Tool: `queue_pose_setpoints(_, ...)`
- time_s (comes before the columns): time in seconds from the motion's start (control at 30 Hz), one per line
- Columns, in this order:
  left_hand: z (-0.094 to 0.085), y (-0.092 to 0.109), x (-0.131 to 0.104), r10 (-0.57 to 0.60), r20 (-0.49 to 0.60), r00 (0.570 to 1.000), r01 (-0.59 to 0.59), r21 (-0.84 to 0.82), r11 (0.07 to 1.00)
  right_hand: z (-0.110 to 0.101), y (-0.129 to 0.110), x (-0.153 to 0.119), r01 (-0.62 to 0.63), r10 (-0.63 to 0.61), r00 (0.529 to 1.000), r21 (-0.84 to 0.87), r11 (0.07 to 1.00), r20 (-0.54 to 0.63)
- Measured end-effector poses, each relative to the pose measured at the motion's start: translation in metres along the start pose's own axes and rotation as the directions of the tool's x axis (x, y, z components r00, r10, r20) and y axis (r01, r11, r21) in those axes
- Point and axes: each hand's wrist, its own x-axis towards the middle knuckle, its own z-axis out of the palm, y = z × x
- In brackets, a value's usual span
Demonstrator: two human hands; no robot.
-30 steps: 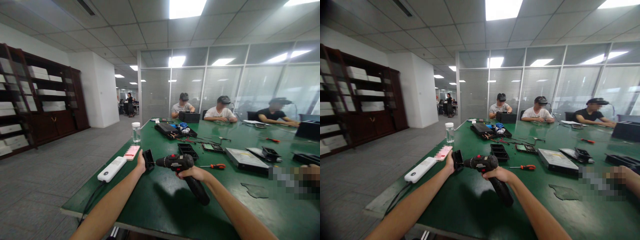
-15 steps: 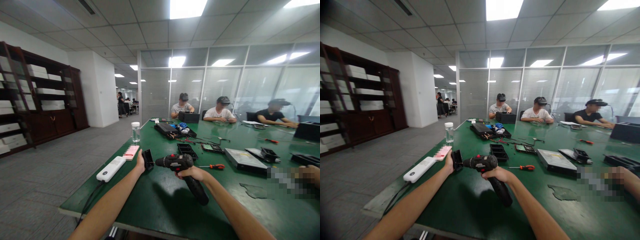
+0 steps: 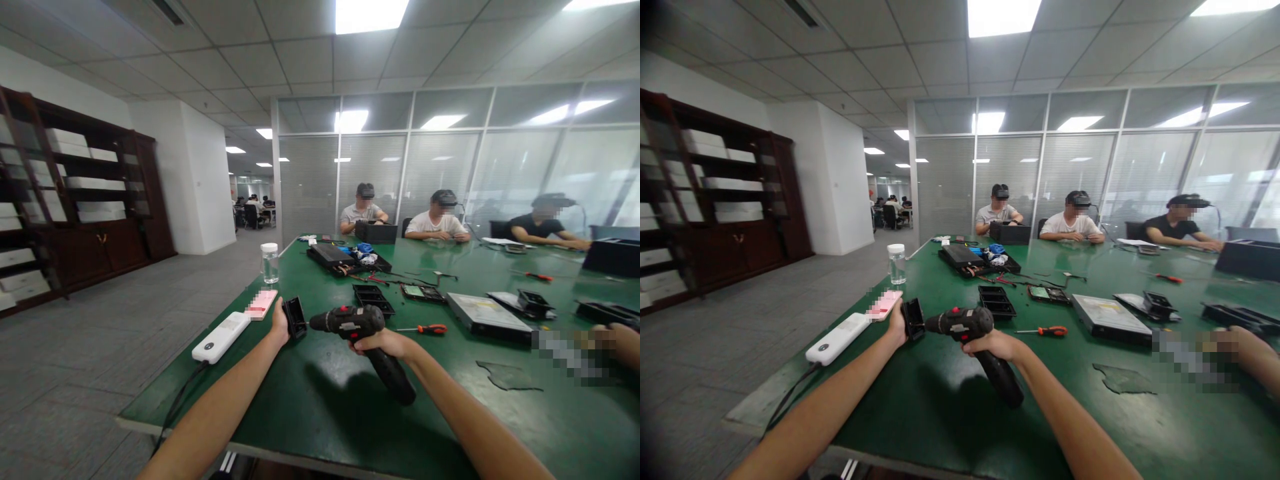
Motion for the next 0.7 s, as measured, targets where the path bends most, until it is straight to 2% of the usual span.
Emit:
queue_pose_setpoints(0.23,-0.001,0.000,0.001,-0.017,0.011,1.000,0.017,-0.014,1.000,0.004,-0.006,-0.001,-0.001,0.001,1.000,0.032,0.999,0.000)
queue_pose_setpoints(0.7,0.005,0.004,-0.009,-0.003,-0.069,0.998,0.004,0.009,1.000,0.002,-0.007,-0.002,0.016,-0.017,1.000,0.030,0.999,0.026)
